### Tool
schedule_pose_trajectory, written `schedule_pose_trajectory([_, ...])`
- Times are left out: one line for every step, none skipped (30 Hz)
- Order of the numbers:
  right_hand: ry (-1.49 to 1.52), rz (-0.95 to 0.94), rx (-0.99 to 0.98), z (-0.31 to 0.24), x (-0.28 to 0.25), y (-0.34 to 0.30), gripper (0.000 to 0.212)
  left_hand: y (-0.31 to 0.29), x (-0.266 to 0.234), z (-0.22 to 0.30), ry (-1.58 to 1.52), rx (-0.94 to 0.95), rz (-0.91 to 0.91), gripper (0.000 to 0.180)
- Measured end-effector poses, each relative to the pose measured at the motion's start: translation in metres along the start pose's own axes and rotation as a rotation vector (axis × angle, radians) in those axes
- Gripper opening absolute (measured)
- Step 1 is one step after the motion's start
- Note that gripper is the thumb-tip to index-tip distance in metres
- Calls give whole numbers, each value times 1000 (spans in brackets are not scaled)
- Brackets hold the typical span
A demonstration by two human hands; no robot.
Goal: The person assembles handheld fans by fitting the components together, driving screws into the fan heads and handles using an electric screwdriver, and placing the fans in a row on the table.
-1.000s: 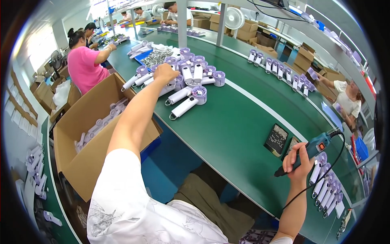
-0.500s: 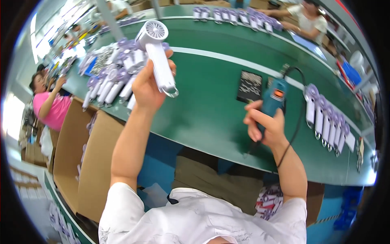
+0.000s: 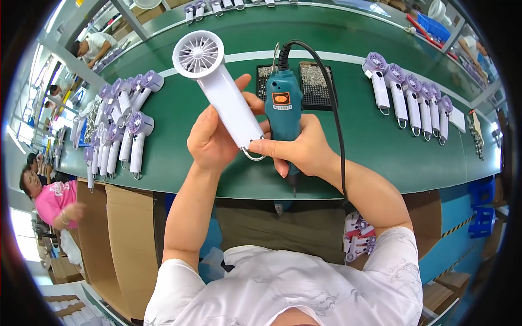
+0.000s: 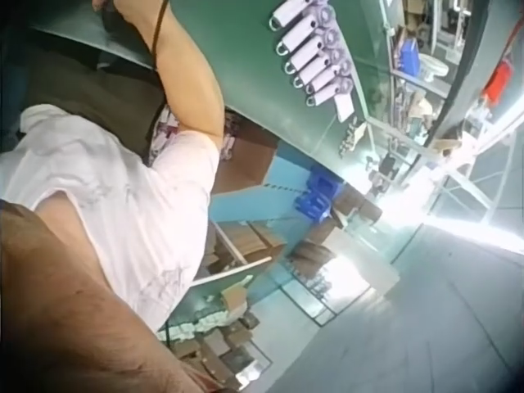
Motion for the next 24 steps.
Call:
schedule_pose_trajectory([-84, 35, -21, -5, 0, -2, 38, -4, 1, 1, 144, -87, 122, 70])
schedule_pose_trajectory([-80, 38, -23, -10, 2, -5, 38, -5, -1, 0, 283, -170, 243, 69])
schedule_pose_trajectory([-167, 107, -72, -20, 1, -9, 37, -8, -5, 2, 248, -166, 157, 60])
schedule_pose_trajectory([-254, 176, -119, -25, -1, -12, 36, -10, -10, 2, 248, -170, 156, 60])
schedule_pose_trajectory([-380, 231, -240, -26, -3, -12, 47, -15, -14, 3, 331, -211, 181, 55])
schedule_pose_trajectory([-438, 254, -283, -26, -3, -14, 46, -19, -19, 2, 414, -252, 207, 50])
schedule_pose_trajectory([-497, 276, -325, -27, -2, -16, 45, -22, -23, 0, 293, -222, 221, 43])
schedule_pose_trajectory([-520, 278, -393, -24, -6, -14, 41, -20, -24, 0, 292, -224, 220, 43])
schedule_pose_trajectory([-521, 280, -392, -23, -7, -13, 41, -18, -20, 0, 244, -242, 169, 43])
schedule_pose_trajectory([-511, 271, -412, -22, -7, -12, 40, -16, -17, -2, 196, -259, 117, 42])
schedule_pose_trajectory([-500, 261, -433, -22, -7, -12, 40, -15, -15, -3, 193, -259, 115, 42])
schedule_pose_trajectory([-503, 263, -432, -24, -6, -13, 40, -14, -13, -4, 243, -221, 119, 44])
schedule_pose_trajectory([-516, 269, -425, -27, -5, -14, 40, -13, -12, -4, 291, -182, 122, 45])
schedule_pose_trajectory([-530, 277, -417, -29, -4, -16, 40, -13, -13, -4, 276, -190, 107, 45])
schedule_pose_trajectory([-535, 289, -416, -28, -5, -15, 41, -10, -13, -3, 271, -189, 104, 45])
schedule_pose_trajectory([-503, 282, -384, -24, -8, -12, 41, -7, -12, -2, 302, -202, 107, 45])
schedule_pose_trajectory([-469, 270, -350, -23, -9, -8, 42, -5, -13, -1, 336, -213, 115, 45])
schedule_pose_trajectory([-401, 243, -236, -25, -11, -6, 41, -3, -23, 1, 343, -199, 143, 44])
schedule_pose_trajectory([-307, 253, -159, -29, -12, -6, 37, 0, -31, 6, 338, -242, 183, 44])
schedule_pose_trajectory([-260, 276, -173, -28, -19, -2, 35, 6, -40, 13, 333, -283, 219, 45])
schedule_pose_trajectory([-248, 266, -162, -32, -27, 3, 34, 9, -53, 19, 347, -304, 334, 41])
schedule_pose_trajectory([-310, 286, -185, -40, -33, 8, 28, 14, -61, 23, 400, -319, 400, 39])
schedule_pose_trajectory([-259, 322, -256, -42, -44, 13, 41, 20, -68, 26, 450, -338, 465, 37])
schedule_pose_trajectory([-156, 383, -289, -48, -51, 19, 51, 25, -76, 26, 514, -378, 496, 33])
Point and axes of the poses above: each hand's wrist, its own y-axis towards the middle knuckle, its own x-axis out of the palm, z = x × y, the point moved 5 cm from there along y, towards the middle knuckle, and after that the axes turned 2 degrees about y, right-handed, at the moved point
